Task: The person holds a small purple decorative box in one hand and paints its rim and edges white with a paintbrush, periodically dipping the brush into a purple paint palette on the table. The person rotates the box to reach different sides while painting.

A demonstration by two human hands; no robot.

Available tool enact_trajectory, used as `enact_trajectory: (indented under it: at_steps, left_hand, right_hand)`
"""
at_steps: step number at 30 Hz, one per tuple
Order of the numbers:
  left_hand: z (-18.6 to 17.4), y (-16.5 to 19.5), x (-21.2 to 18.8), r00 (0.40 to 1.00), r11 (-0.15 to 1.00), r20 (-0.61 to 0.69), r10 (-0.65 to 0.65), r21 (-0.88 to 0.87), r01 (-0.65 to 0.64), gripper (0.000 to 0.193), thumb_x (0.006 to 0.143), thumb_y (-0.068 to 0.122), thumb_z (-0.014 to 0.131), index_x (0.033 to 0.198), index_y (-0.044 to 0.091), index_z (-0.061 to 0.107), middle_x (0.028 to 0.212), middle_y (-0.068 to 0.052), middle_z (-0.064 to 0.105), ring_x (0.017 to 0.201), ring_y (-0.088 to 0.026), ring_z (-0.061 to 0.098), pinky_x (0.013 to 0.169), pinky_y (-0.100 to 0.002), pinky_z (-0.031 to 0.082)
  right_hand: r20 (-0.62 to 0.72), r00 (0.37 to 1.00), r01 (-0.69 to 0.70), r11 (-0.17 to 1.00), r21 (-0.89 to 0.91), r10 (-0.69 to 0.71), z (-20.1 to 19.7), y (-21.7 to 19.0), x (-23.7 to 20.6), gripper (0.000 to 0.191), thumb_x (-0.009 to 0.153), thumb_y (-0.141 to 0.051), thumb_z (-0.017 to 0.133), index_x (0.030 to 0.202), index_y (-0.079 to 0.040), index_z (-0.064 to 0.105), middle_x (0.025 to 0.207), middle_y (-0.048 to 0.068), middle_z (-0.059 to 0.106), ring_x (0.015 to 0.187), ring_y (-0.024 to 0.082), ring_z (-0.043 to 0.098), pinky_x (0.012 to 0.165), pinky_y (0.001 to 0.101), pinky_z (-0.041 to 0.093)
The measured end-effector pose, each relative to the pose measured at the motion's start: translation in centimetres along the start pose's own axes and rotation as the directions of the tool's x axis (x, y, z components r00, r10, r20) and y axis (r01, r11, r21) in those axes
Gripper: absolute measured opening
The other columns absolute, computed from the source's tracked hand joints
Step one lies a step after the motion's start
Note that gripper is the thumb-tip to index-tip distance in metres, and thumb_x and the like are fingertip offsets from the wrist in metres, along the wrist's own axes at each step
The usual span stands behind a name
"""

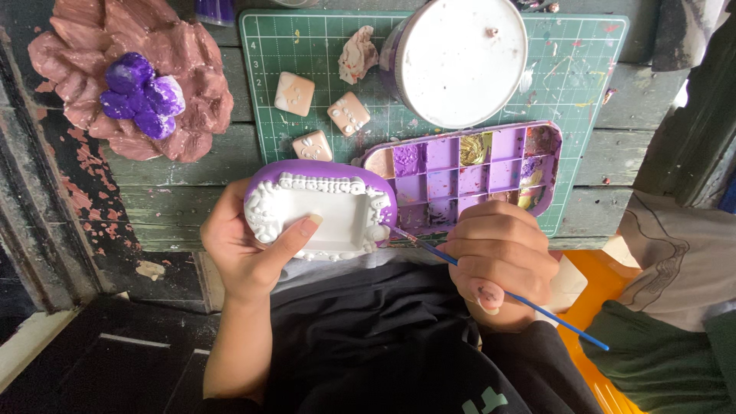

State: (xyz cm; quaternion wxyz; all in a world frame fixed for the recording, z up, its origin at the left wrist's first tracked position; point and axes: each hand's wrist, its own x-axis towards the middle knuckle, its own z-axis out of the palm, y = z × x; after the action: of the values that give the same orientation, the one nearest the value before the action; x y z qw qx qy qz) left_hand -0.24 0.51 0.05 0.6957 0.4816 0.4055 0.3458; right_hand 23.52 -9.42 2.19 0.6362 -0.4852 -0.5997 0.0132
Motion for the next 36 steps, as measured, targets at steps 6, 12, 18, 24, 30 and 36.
enact_trajectory:
  at_steps: [6, 12, 18, 24, 30, 36]
  left_hand:
    - [0.0, 0.0, 0.0, 1.0, 1.0, -0.001, -0.003, 0.0, 0.003, 0.043, 0.087, -0.003, 0.083, 0.125, -0.006, 0.063, 0.107, -0.011, 0.073, 0.093, -0.011, 0.07, 0.088, -0.025, 0.057]
    - [0.0, -0.1, 0.0, 1.0, 1.0, -0.006, -0.011, 0.004, 0.011, 0.043, 0.086, -0.003, 0.083, 0.124, -0.006, 0.063, 0.107, -0.01, 0.073, 0.093, -0.01, 0.069, 0.087, -0.025, 0.057]
    - [0.1, -0.1, 0.0, 1.0, 1.0, -0.013, -0.019, -0.024, 0.019, 0.043, 0.085, -0.004, 0.083, 0.124, -0.006, 0.063, 0.113, -0.011, 0.073, 0.094, -0.011, 0.069, 0.089, -0.025, 0.057]
    - [0.0, -0.2, 0.0, 1.0, 1.0, -0.005, 0.005, -0.005, -0.005, 0.043, 0.087, -0.005, 0.083, 0.125, -0.006, 0.063, 0.108, -0.011, 0.073, 0.093, -0.011, 0.069, 0.087, -0.025, 0.057]
    - [-0.1, -0.2, 0.0, 1.0, 0.999, 0.013, -0.013, -0.052, 0.013, 0.045, 0.087, -0.005, 0.081, 0.127, -0.007, 0.062, 0.109, -0.012, 0.072, 0.094, -0.012, 0.07, 0.088, -0.025, 0.057]
    - [-0.4, -0.2, 0.2, 0.999, 0.993, 0.016, -0.048, -0.109, 0.049, 0.047, 0.087, -0.008, 0.079, 0.13, -0.008, 0.061, 0.111, -0.013, 0.072, 0.097, -0.014, 0.069, 0.091, -0.027, 0.056]
  right_hand:
    - [0.06, 0.996, -0.064, 0.998, -0.021, 0.065, -0.4, -0.5, -0.2, 0.053, 0.111, -0.035, 0.047, 0.068, -0.005, 0.055, 0.062, 0.008, 0.061, 0.059, 0.023, 0.064, 0.054, 0.0379, 0.058]
    - [0.023, 1.0, 0.001, 1.0, -0.022, 0.0, 0.0, 0.1, -0.4, 0.056, 0.111, -0.035, 0.046, 0.066, -0.004, 0.057, 0.06, 0.007, 0.062, 0.057, 0.021, 0.063, 0.051, 0.0358, 0.057]
    - [0.145, 0.988, -0.039, 0.998, -0.048, 0.045, -0.8, -0.5, 0.3, 0.055, 0.112, -0.034, 0.047, 0.068, -0.003, 0.058, 0.063, 0.008, 0.064, 0.06, 0.023, 0.065, 0.053, 0.0376, 0.058]
    - [0.012, 0.997, 0.081, 0.996, -0.031, -0.081, -0.3, 0.4, -0.5, 0.051, 0.109, -0.029, 0.049, 0.065, -0.003, 0.057, 0.058, 0.007, 0.062, 0.054, 0.02, 0.063, 0.047, 0.0339, 0.056]
    - [-0.132, 0.987, 0.097, 0.995, 0.024, -0.093, -0.3, 1.2, -1.8, 0.057, 0.112, -0.036, 0.04, 0.064, -0.008, 0.05, 0.053, 0.005, 0.058, 0.049, 0.018, 0.059, 0.044, 0.0321, 0.055]
    - [-0.43, 0.9, 0.122, 0.987, 0.107, -0.065, 0.2, 2.2, -4.0, 0.043, 0.111, -0.046, 0.037, 0.088, -0.01, 0.043, 0.057, 0.003, 0.048, 0.049, 0.016, 0.049, 0.04, 0.0283, 0.048]
